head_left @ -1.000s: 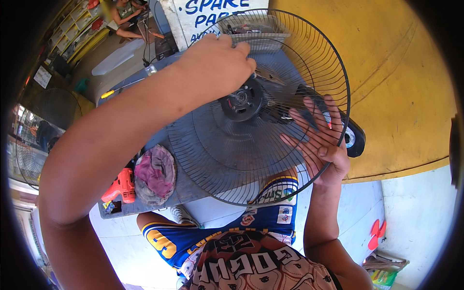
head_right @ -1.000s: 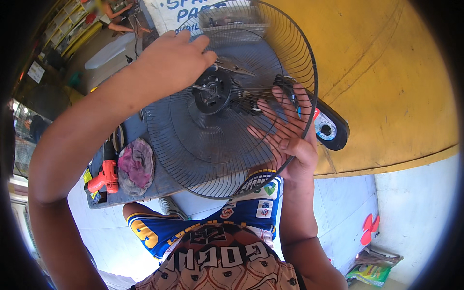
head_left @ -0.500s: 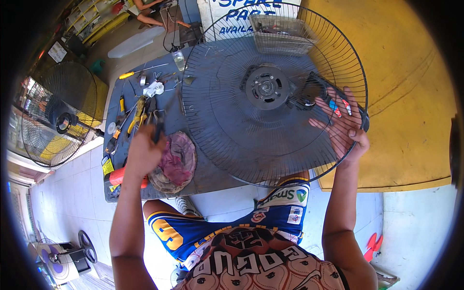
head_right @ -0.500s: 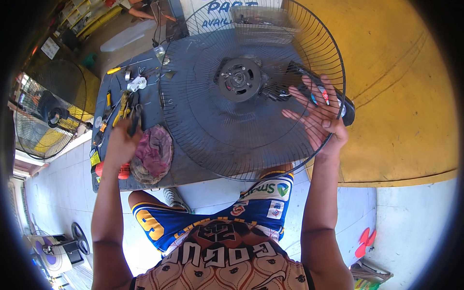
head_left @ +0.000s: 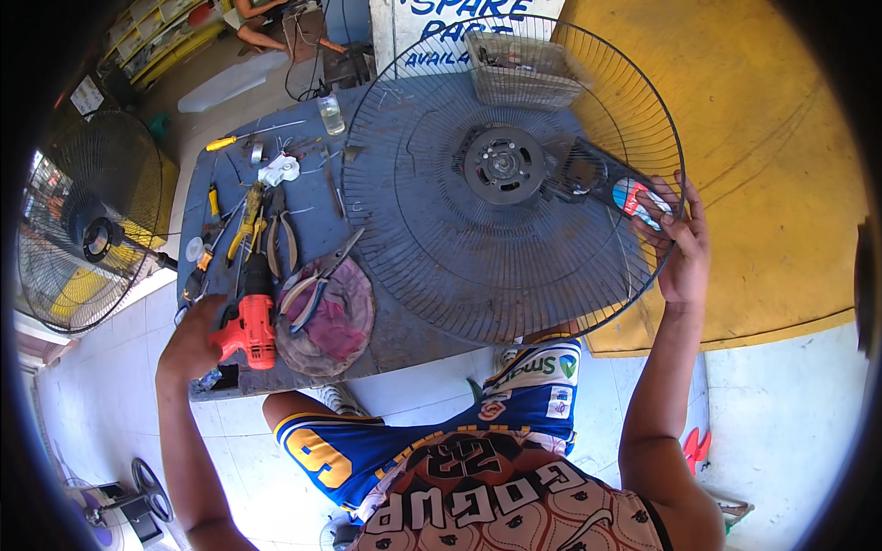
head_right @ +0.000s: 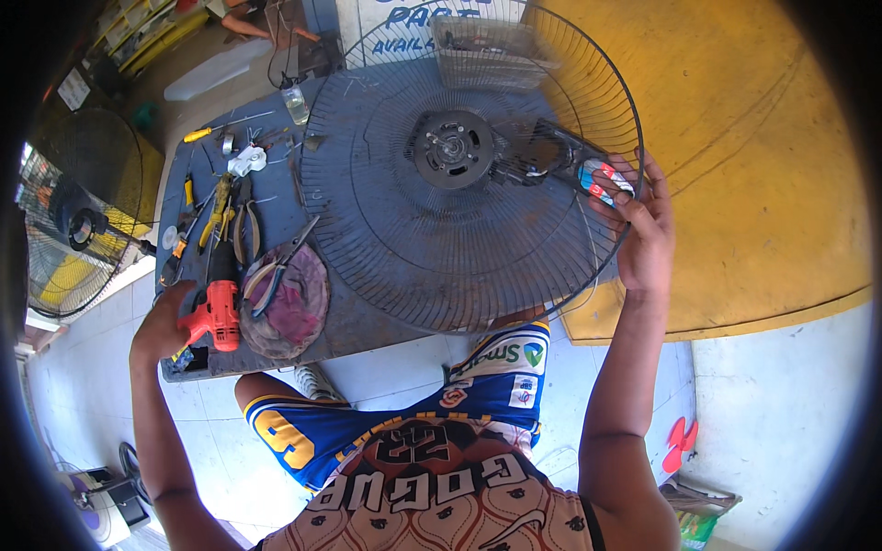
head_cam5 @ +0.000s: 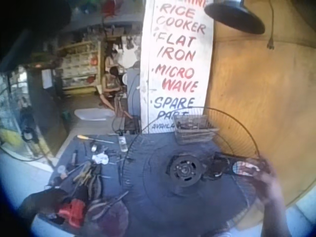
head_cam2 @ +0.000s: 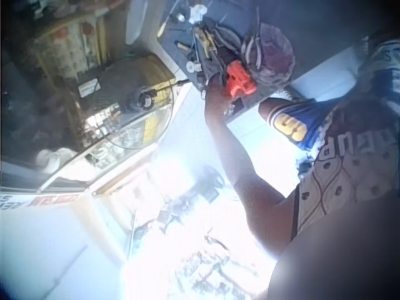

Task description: The person repairs two pedestal fans in a workshop. They first attach a purple fan blade to a fan head and test it. Then they move a second fan to a workbench, remove its blade, and use a power drill to work on the motor housing.

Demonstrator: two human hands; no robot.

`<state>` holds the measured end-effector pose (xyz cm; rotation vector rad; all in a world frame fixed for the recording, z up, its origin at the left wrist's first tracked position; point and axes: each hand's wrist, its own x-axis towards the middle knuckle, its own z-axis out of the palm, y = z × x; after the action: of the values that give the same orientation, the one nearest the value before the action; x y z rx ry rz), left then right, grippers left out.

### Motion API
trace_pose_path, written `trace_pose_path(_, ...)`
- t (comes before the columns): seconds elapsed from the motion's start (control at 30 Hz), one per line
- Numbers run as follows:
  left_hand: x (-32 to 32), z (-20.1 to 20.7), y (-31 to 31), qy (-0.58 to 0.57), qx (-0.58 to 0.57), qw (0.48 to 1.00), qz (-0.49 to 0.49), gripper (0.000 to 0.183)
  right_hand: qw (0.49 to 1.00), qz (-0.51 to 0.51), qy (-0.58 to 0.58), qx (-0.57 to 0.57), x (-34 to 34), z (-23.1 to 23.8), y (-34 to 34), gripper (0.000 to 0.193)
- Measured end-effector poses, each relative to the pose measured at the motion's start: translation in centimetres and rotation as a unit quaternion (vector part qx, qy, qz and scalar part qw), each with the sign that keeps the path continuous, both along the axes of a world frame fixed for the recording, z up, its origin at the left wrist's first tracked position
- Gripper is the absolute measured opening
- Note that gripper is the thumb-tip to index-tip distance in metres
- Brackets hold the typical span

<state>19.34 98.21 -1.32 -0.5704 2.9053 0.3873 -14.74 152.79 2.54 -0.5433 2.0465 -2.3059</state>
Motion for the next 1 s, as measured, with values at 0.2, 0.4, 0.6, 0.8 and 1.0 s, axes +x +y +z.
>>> trace_pose_path(0.2, -1.3, -1.6, -0.1, -0.112, -0.001, 0.992, -0.059, 0.111, 0.998, -0.006, -0.003, -0.063, -0.2, -0.6, -0.5, 0.064)
trace_pose_path(0.4, -1.3, -3.3, 1.2, -0.027, -0.063, 0.996, -0.052, 0.101, 0.99, 0.032, 0.006, -0.137, -3.7, -5.5, 1.2, 0.052)
trace_pose_path(0.6, -0.1, 0.4, 2.5, 0.185, 0.067, 0.98, -0.025, 0.07, 0.87, -0.029, 0.369, 0.326, -7.1, -10.3, -3.3, 0.071)
trace_pose_path(0.8, 0.2, 6.2, 5.9, 0.322, 0.414, 0.845, 0.104, 0.055, 0.802, -0.088, 0.443, 0.391, -8.0, -9.5, -8.1, 0.067)
trace_pose_path(1.0, -5.9, 8.7, 12.5, 0.241, 0.435, 0.857, 0.134, 0.056, 0.809, -0.077, 0.43, 0.393, -8.9, -9.8, -8.5, 0.062)
